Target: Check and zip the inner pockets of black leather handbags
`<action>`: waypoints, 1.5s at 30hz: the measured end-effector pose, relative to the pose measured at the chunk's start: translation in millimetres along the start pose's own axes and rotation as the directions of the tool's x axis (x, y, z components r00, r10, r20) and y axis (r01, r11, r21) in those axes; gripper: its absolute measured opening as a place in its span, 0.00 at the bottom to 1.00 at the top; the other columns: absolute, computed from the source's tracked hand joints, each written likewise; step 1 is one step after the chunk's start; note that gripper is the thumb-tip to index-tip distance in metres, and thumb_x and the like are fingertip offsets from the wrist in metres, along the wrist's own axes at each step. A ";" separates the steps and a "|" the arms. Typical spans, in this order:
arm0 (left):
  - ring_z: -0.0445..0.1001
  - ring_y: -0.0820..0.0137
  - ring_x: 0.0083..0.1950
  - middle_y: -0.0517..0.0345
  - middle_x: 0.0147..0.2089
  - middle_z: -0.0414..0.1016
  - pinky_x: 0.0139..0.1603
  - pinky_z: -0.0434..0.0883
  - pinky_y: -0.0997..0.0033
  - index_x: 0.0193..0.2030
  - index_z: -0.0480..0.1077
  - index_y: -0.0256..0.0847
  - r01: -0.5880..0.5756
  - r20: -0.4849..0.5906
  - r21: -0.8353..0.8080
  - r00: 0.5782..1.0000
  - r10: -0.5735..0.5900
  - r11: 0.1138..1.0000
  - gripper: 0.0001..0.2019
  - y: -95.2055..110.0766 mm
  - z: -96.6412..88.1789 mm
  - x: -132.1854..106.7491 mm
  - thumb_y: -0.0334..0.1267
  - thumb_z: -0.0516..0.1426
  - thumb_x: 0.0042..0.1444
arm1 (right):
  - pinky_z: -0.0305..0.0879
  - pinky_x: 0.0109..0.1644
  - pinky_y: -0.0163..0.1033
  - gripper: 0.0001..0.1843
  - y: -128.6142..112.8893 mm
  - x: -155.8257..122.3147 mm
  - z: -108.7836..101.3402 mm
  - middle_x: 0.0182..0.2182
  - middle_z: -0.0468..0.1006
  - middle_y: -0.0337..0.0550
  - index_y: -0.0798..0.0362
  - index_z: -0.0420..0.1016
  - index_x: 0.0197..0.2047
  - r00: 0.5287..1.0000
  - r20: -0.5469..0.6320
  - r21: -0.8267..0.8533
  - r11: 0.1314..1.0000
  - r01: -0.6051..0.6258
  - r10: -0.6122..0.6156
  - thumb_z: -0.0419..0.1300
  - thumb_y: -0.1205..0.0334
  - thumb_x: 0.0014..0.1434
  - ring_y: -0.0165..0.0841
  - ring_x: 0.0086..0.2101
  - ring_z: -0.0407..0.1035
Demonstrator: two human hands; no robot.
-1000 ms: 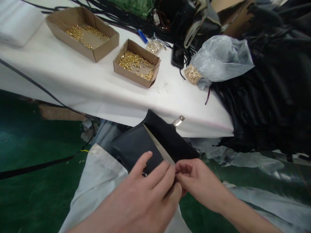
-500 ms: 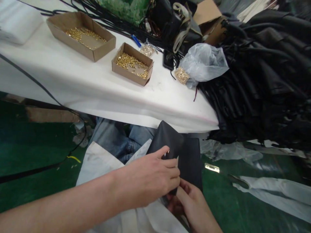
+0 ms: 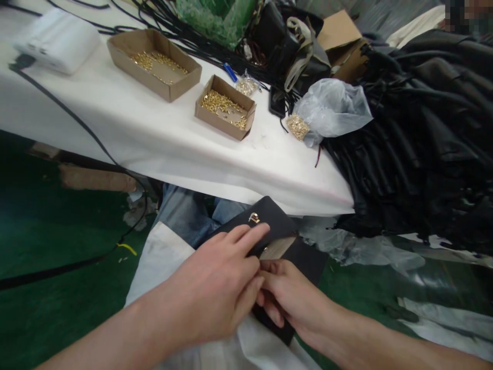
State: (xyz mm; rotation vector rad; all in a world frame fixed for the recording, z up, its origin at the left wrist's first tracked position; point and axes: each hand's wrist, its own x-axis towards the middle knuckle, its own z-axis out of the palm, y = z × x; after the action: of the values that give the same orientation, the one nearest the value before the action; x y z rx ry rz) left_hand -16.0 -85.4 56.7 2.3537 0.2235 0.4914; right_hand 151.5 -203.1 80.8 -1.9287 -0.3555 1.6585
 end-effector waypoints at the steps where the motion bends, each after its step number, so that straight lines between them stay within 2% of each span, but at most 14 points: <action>1: 0.62 0.45 0.80 0.42 0.84 0.56 0.71 0.75 0.38 0.40 0.75 0.40 0.054 -0.042 -0.025 0.998 -0.055 0.998 0.09 -3.1 3.3 -6.4 0.30 0.55 0.72 | 0.44 0.16 0.31 0.19 -1.4 6.2 4.6 0.19 0.70 0.33 0.53 0.72 0.25 1.000 0.001 0.012 1.000 0.015 -0.015 0.70 0.48 0.54 0.20 0.13 0.55; 4: 0.56 0.51 0.85 0.42 0.87 0.47 0.77 0.72 0.43 0.56 0.76 0.41 0.171 -0.116 -0.101 0.977 -0.182 0.980 0.16 -13.1 12.4 -22.2 0.23 0.52 0.70 | 0.44 0.19 0.31 0.21 -6.5 23.8 16.3 0.17 0.66 0.31 0.52 0.69 0.23 0.999 0.025 0.078 0.996 0.042 -0.044 0.72 0.48 0.53 0.20 0.14 0.53; 8: 0.56 0.49 0.85 0.40 0.89 0.40 0.80 0.70 0.43 0.80 0.56 0.40 0.250 -0.099 -0.116 0.960 -0.261 0.961 0.40 -27.7 22.2 -37.0 0.19 0.54 0.61 | 0.46 0.21 0.32 0.23 -11.4 37.3 23.6 0.15 0.62 0.29 0.53 0.69 0.21 0.992 0.120 0.199 0.980 0.008 -0.033 0.74 0.48 0.52 0.19 0.15 0.50; 14: 0.63 0.48 0.82 0.43 0.88 0.43 0.80 0.70 0.42 0.81 0.55 0.50 0.345 -0.056 -0.225 0.929 -0.365 0.911 0.47 -56.2 31.1 -50.5 0.20 0.63 0.59 | 0.52 0.23 0.31 0.18 -17.9 42.9 21.1 0.22 0.73 0.35 0.55 0.76 0.27 0.967 0.257 0.154 0.987 -0.037 -0.004 0.72 0.50 0.57 0.21 0.17 0.58; 21: 0.64 0.51 0.82 0.47 0.84 0.58 0.80 0.70 0.45 0.74 0.68 0.52 0.289 -0.196 -0.277 0.917 -0.349 0.916 0.32 -57.3 35.2 -60.9 0.37 0.70 0.65 | 0.58 0.23 0.31 0.19 -25.7 52.2 17.5 0.25 0.76 0.37 0.55 0.76 0.32 0.950 0.306 -0.008 0.998 -0.058 0.058 0.70 0.47 0.59 0.22 0.18 0.61; 24: 0.66 0.49 0.80 0.43 0.82 0.61 0.78 0.72 0.39 0.72 0.69 0.49 0.374 -0.259 -0.150 0.879 -0.401 0.915 0.26 -52.2 42.7 -62.6 0.32 0.64 0.70 | 0.60 0.23 0.33 0.15 -34.3 47.7 15.5 0.28 0.78 0.37 0.52 0.75 0.39 0.931 0.328 -0.184 0.977 -0.104 0.161 0.63 0.48 0.66 0.25 0.19 0.63; 26: 0.66 0.49 0.80 0.43 0.82 0.61 0.77 0.73 0.39 0.73 0.69 0.48 0.402 -0.279 -0.115 0.864 -0.418 0.908 0.27 -49.0 48.3 -62.6 0.28 0.61 0.70 | 0.60 0.25 0.37 0.15 -43.3 43.0 13.8 0.28 0.79 0.39 0.50 0.75 0.39 0.949 0.279 -0.513 0.858 0.019 0.146 0.57 0.49 0.72 0.29 0.20 0.66; 28: 0.65 0.50 0.81 0.44 0.82 0.60 0.76 0.74 0.40 0.74 0.67 0.49 0.410 -0.287 -0.140 0.855 -0.433 0.901 0.29 -45.6 53.0 -62.7 0.26 0.60 0.69 | 0.63 0.32 0.41 0.17 -52.4 39.6 12.3 0.29 0.81 0.44 0.51 0.76 0.35 0.967 0.239 -0.818 0.519 0.250 -0.089 0.56 0.53 0.74 0.35 0.26 0.72; 30: 0.64 0.50 0.81 0.44 0.83 0.58 0.77 0.74 0.41 0.76 0.64 0.49 0.423 -0.296 -0.176 0.839 -0.457 0.889 0.32 -42.1 57.0 -63.1 0.25 0.59 0.68 | 0.65 0.41 0.44 0.17 -59.0 39.5 11.6 0.33 0.83 0.47 0.51 0.78 0.36 0.882 0.319 -0.910 0.148 0.387 -0.346 0.56 0.56 0.76 0.39 0.34 0.77; 31: 0.63 0.50 0.82 0.44 0.84 0.57 0.77 0.74 0.41 0.76 0.63 0.49 0.430 -0.300 -0.197 0.829 -0.471 0.881 0.33 -40.4 59.1 -63.3 0.25 0.59 0.67 | 0.65 0.44 0.45 0.15 -60.9 40.9 11.6 0.36 0.84 0.48 0.51 0.80 0.40 0.834 0.364 -0.909 0.039 0.416 -0.415 0.56 0.57 0.77 0.42 0.37 0.78; 33: 0.61 0.51 0.83 0.44 0.85 0.55 0.79 0.71 0.41 0.77 0.61 0.49 0.436 -0.307 -0.244 0.812 -0.496 0.866 0.35 -37.5 64.4 -63.6 0.25 0.60 0.66 | 0.66 0.47 0.47 0.14 -62.2 46.9 12.4 0.41 0.86 0.51 0.51 0.82 0.48 0.786 0.420 -0.890 -0.037 0.454 -0.454 0.56 0.56 0.78 0.46 0.42 0.79; 35: 0.58 0.51 0.84 0.43 0.85 0.53 0.81 0.68 0.41 0.78 0.59 0.49 0.428 -0.329 -0.292 0.795 -0.510 0.855 0.37 -35.7 70.8 -63.6 0.25 0.61 0.65 | 0.68 0.50 0.48 0.15 -61.4 55.7 13.2 0.47 0.86 0.54 0.50 0.83 0.54 0.790 0.438 -0.874 0.004 0.486 -0.428 0.56 0.55 0.78 0.49 0.46 0.80; 40: 0.58 0.53 0.83 0.42 0.84 0.54 0.82 0.66 0.42 0.75 0.62 0.48 0.409 -0.425 -0.364 0.727 -0.540 0.837 0.30 -36.8 84.3 -62.3 0.25 0.57 0.69 | 0.71 0.57 0.46 0.17 -59.0 74.6 11.7 0.51 0.89 0.46 0.46 0.88 0.52 0.827 0.487 -0.750 0.352 0.560 -0.280 0.56 0.57 0.79 0.45 0.50 0.83; 45: 0.61 0.53 0.82 0.44 0.84 0.52 0.79 0.71 0.48 0.75 0.63 0.48 0.439 -0.418 -0.338 0.723 -0.551 0.833 0.36 -36.5 84.2 -58.5 0.20 0.57 0.62 | 0.70 0.60 0.43 0.15 -60.9 77.9 10.0 0.52 0.90 0.40 0.43 0.89 0.53 0.791 0.541 -0.667 0.426 0.611 -0.285 0.59 0.62 0.76 0.41 0.52 0.82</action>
State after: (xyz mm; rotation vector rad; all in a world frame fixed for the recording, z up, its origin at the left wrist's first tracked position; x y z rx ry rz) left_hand -35.9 -127.6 -41.7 1.7982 0.9754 0.8010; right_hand 166.9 -109.5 51.3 -1.7722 -1.9568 1.5283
